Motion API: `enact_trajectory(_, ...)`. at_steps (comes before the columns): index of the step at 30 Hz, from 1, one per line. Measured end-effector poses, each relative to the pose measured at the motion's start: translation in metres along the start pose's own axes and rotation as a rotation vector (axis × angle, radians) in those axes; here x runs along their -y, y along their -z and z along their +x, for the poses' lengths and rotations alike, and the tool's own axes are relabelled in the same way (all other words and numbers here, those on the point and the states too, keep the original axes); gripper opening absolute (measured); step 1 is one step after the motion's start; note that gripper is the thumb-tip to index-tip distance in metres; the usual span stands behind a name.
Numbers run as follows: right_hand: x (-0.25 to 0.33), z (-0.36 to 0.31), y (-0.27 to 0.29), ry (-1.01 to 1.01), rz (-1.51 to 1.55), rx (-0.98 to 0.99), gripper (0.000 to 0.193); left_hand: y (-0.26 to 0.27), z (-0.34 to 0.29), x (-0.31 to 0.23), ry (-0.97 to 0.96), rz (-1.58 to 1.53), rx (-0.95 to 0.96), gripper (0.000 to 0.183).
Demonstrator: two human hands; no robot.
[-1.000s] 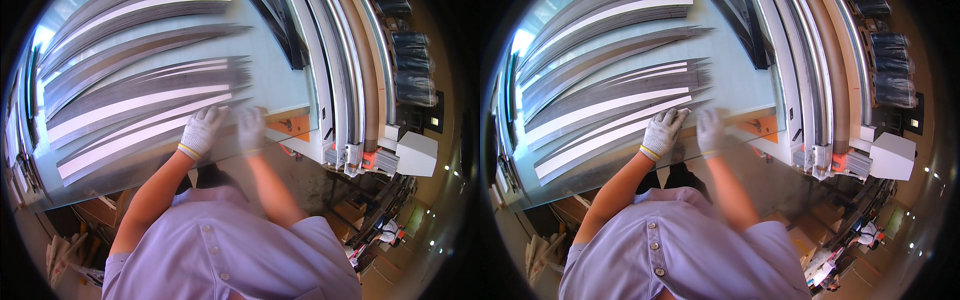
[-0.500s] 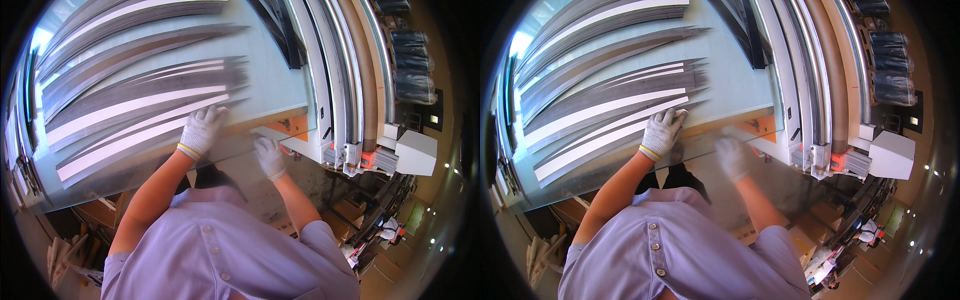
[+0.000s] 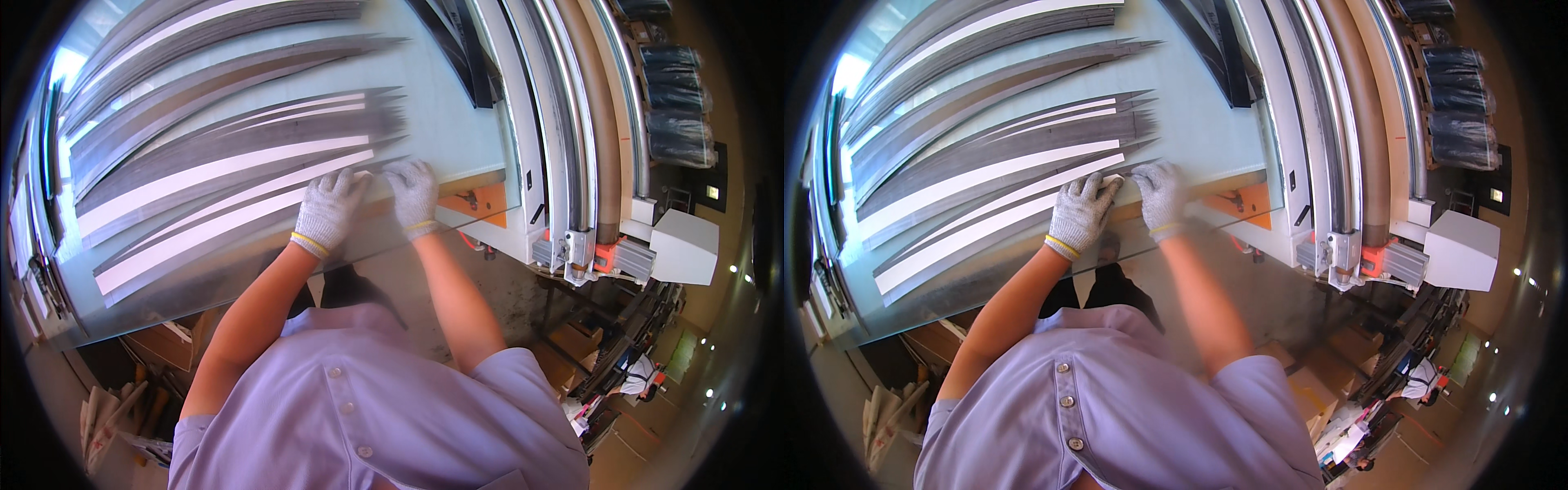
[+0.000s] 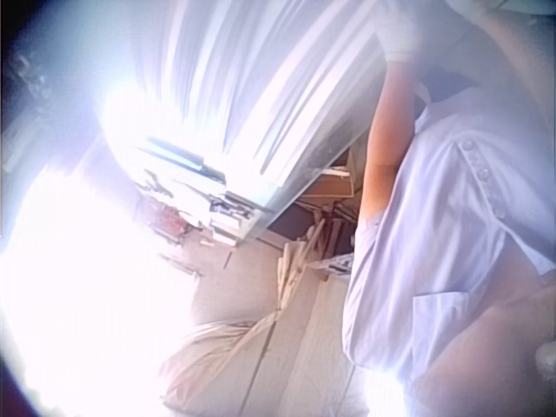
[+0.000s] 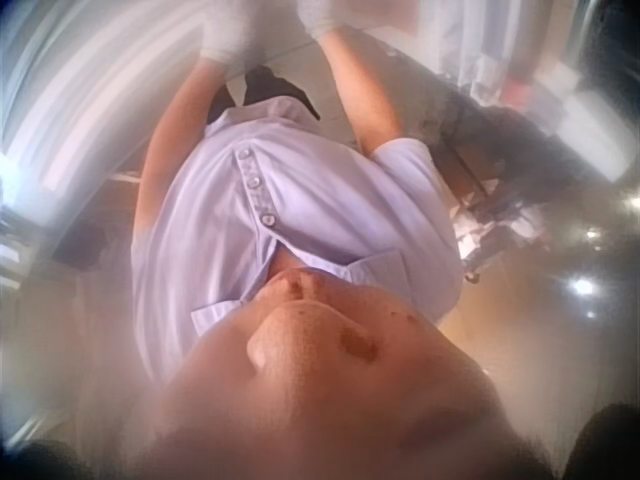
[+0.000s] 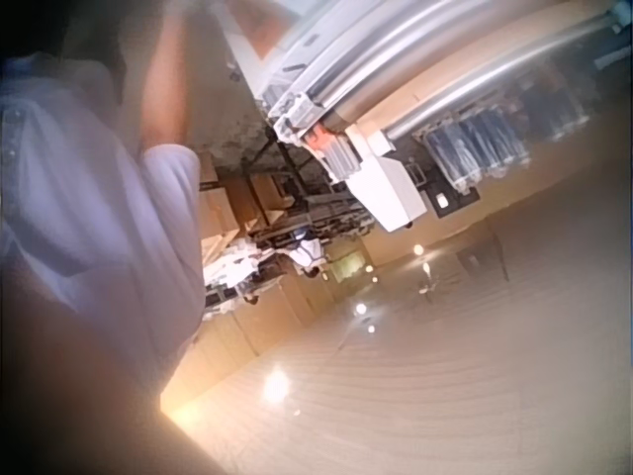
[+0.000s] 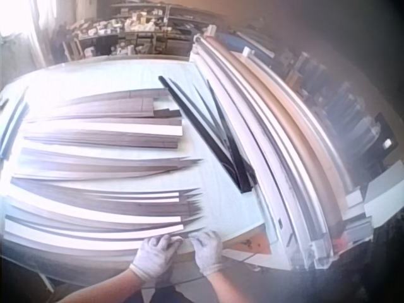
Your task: The person peels the white protective paper backing off of several long silver strips one at a time on a work table.
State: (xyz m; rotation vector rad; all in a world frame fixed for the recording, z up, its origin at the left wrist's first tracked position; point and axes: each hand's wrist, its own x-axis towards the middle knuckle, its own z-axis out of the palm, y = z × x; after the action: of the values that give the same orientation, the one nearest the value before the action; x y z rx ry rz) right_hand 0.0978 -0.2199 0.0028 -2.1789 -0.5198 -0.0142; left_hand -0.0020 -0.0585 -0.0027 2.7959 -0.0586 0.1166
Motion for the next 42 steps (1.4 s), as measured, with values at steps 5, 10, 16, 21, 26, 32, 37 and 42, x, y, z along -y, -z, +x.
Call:
enact_trajectory(5,0.003,0.002,-0.004,-0.024,-0.054,0.036,0.009,-0.001,-0.002,0.001,0.001,-0.017,0.0,0.057)
enact_trajectory(10,-0.006,-0.001,-0.012,0.035,-0.143,-0.002,0.006,0.001,-0.001,0.0,0.007,-0.017,0.031,0.059)
enact_trajectory(16,-0.002,-0.003,-0.017,0.022,-0.209,-0.057,0.007,-0.001,-0.001,0.002,0.008,-0.002,0.029,0.058)
enact_trajectory(21,-0.013,-0.008,-0.024,-0.097,-0.186,-0.199,0.008,0.003,0.0,0.001,-0.028,-0.025,-0.025,0.052)
enact_trajectory(26,0.006,-0.006,-0.015,-0.119,-0.375,-0.362,0.017,-0.003,-0.014,0.009,-0.049,-0.121,-0.092,0.053)
enact_trajectory(32,0.006,-0.016,-0.021,0.308,-0.372,0.018,0.012,-0.008,-0.017,0.012,-0.034,-0.117,-0.044,0.05)
enact_trajectory(37,-0.001,-0.008,-0.025,0.377,-0.442,0.07,0.011,-0.011,-0.019,0.013,-0.04,-0.111,-0.043,0.051)
enact_trajectory(42,0.003,-0.007,-0.026,0.362,-0.484,0.123,0.014,-0.011,-0.019,0.012,-0.048,-0.087,-0.042,0.053)
